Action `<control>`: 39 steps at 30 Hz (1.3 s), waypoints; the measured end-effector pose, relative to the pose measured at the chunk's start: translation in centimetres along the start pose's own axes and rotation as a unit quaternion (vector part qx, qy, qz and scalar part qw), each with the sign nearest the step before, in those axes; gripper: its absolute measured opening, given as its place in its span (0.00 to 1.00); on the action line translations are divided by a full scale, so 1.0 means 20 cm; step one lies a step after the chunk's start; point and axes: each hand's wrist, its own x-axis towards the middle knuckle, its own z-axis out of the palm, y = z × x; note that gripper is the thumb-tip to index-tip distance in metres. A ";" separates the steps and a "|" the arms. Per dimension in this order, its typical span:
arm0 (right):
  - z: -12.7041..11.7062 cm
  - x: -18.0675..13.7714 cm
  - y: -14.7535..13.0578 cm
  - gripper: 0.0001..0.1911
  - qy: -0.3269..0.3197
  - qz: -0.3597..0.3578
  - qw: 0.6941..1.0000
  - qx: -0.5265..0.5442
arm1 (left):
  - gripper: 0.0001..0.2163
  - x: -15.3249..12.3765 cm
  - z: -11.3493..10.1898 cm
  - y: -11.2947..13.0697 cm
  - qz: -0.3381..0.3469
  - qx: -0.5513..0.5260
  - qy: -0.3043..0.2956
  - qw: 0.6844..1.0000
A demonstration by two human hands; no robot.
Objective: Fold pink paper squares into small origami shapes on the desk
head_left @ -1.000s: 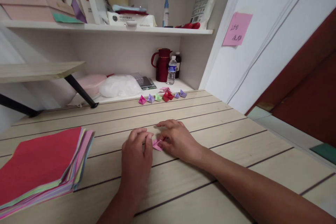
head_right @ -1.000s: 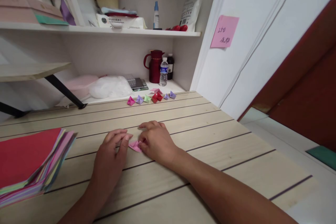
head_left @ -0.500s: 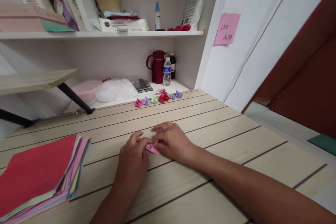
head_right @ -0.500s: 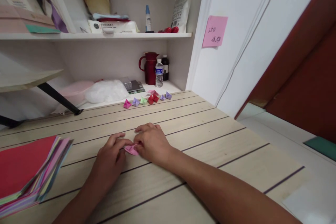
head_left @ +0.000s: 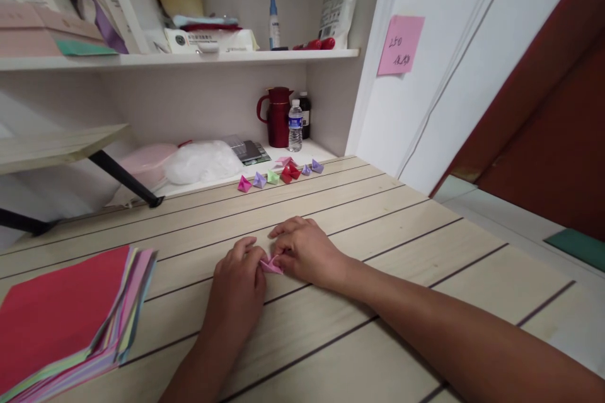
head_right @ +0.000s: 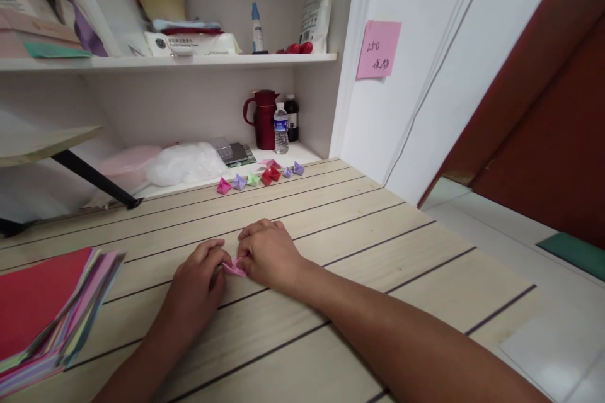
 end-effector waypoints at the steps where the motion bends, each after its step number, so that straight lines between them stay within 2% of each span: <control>1: 0.00 0.00 0.00 0.06 -0.001 0.000 1.000 0.001 | 0.11 0.00 0.00 0.00 -0.006 0.007 0.001 1.000; 8: 0.00 0.00 -0.02 0.05 -0.003 0.012 1.000 0.014 | 0.10 -0.02 -0.01 0.04 -0.019 -0.024 -0.002 1.000; 12: -0.02 0.00 0.01 0.03 -0.018 0.004 0.999 0.032 | 0.08 -0.02 -0.02 0.05 -0.025 -0.040 -0.018 0.999; 18: -0.13 -0.03 0.09 0.17 -0.031 -0.016 0.996 0.085 | 0.08 -0.01 -0.02 0.06 -0.045 -0.031 -0.018 0.998; 22: -0.18 -0.05 0.08 0.16 -0.035 -0.066 0.989 0.128 | 0.07 -0.01 -0.01 0.06 -0.049 -0.033 -0.010 0.998; 29: -0.13 -0.04 0.11 0.15 -0.036 -0.108 0.993 -0.005 | 0.07 -0.01 -0.01 0.06 -0.040 -0.035 -0.005 0.999; 39: -0.11 -0.04 0.11 0.09 -0.069 -0.121 0.990 -0.008 | 0.08 -0.02 0.00 0.06 -0.030 -0.031 -0.013 0.999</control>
